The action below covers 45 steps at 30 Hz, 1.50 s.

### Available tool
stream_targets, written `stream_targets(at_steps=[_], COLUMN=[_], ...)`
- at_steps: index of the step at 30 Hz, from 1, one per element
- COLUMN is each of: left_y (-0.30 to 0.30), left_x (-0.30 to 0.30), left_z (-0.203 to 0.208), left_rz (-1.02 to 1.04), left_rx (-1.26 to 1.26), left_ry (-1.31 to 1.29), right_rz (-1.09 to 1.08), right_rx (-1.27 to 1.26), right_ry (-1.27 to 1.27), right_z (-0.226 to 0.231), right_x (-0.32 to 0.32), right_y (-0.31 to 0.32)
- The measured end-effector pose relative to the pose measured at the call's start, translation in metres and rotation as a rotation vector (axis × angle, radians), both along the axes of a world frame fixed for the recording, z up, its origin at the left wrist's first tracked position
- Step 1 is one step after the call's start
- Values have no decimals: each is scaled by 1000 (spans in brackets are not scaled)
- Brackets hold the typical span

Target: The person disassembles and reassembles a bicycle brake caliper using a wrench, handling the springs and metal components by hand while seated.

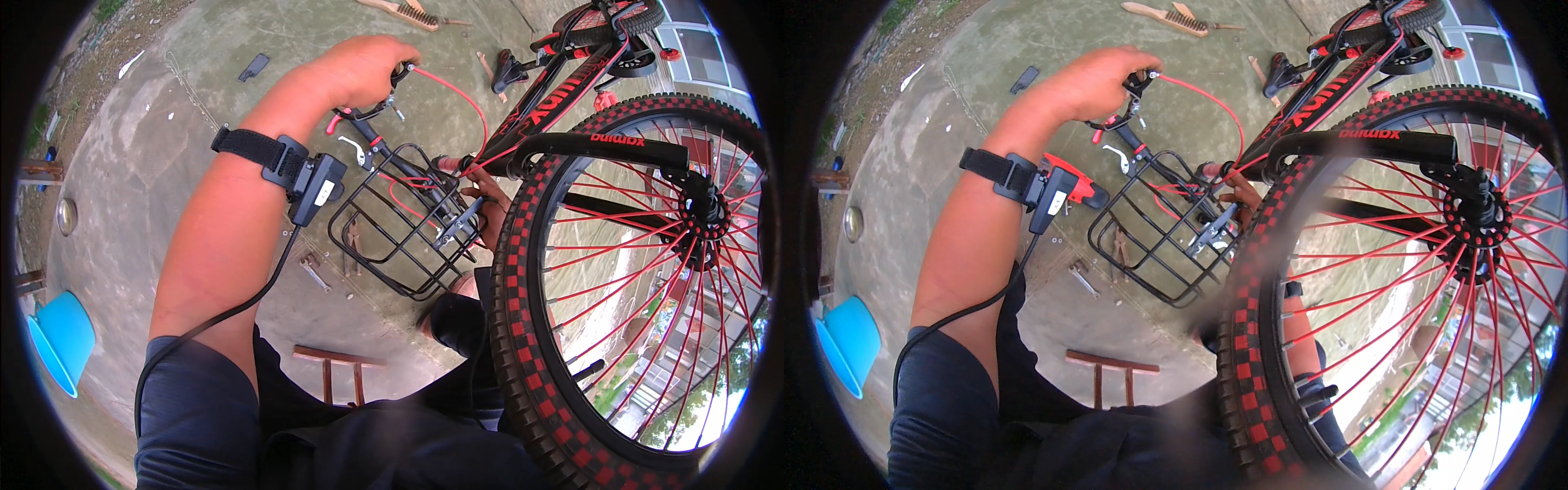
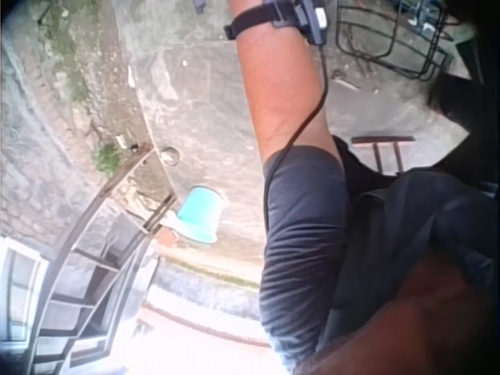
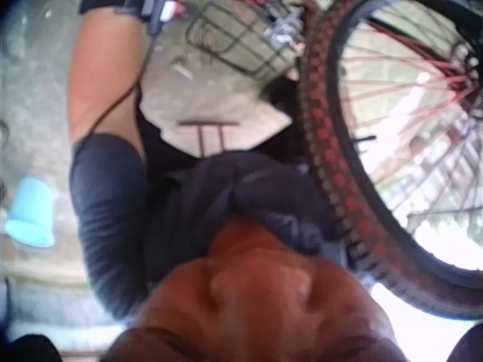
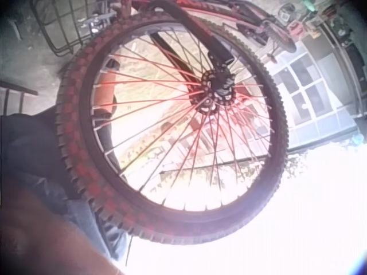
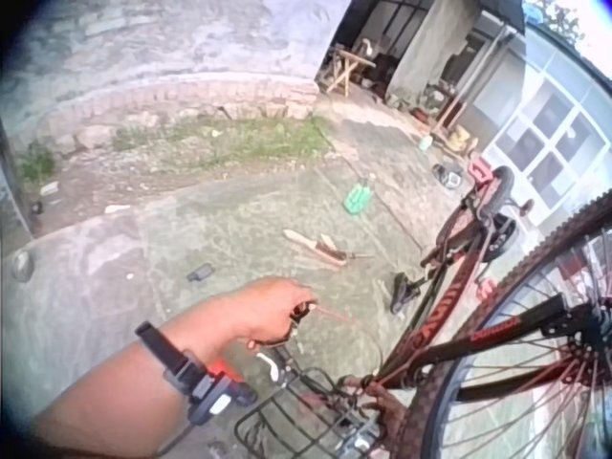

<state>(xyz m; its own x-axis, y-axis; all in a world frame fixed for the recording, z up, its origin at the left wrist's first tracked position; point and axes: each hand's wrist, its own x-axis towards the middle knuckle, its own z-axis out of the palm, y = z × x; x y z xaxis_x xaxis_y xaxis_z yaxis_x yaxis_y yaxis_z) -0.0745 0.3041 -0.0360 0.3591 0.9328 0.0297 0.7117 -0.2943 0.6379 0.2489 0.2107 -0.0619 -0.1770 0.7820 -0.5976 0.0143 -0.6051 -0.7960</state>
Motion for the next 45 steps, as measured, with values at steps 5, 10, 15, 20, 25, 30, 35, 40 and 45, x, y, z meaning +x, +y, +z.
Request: stream_targets(at_steps=[5, 10, 15, 20, 25, 30, 35, 40, 45], left_y=[-3, -4, 0, -2, -6, -5, -5, -7, -4], left_x=[5, 27, 12, 15, 14, 15, 13, 7, -13], left_z=[-12, -9, -8, -2, -2, -1, 0, 3, 25], left_rz=[102, 79, 75, 67, 88, 85, 73, 22, -159], left_rx=[172, 185, 188, 147, 165, 183, 180, 161, 3], left_ry=[-70, -117, -79, -82, -108, -114, -120, -130, -160], right_rz=[-101, -180, -101, -244, -323, -328, -279, -226, -204], right_rx=[54, 163, 263, 227, 267, 250, 209, 170, 144], right_ry=[-70, -165, -46, -44, -116, -54, 29, 67, 65], right_z=[-31, -47, -26, -50, -66, -44, -24, -17, -19], right_x=[17, 20, 2, 17, 22, 39, 54, 55, 53], right_y=[-2, -4, -6, -4, -4, -8, -3, 4, 2])
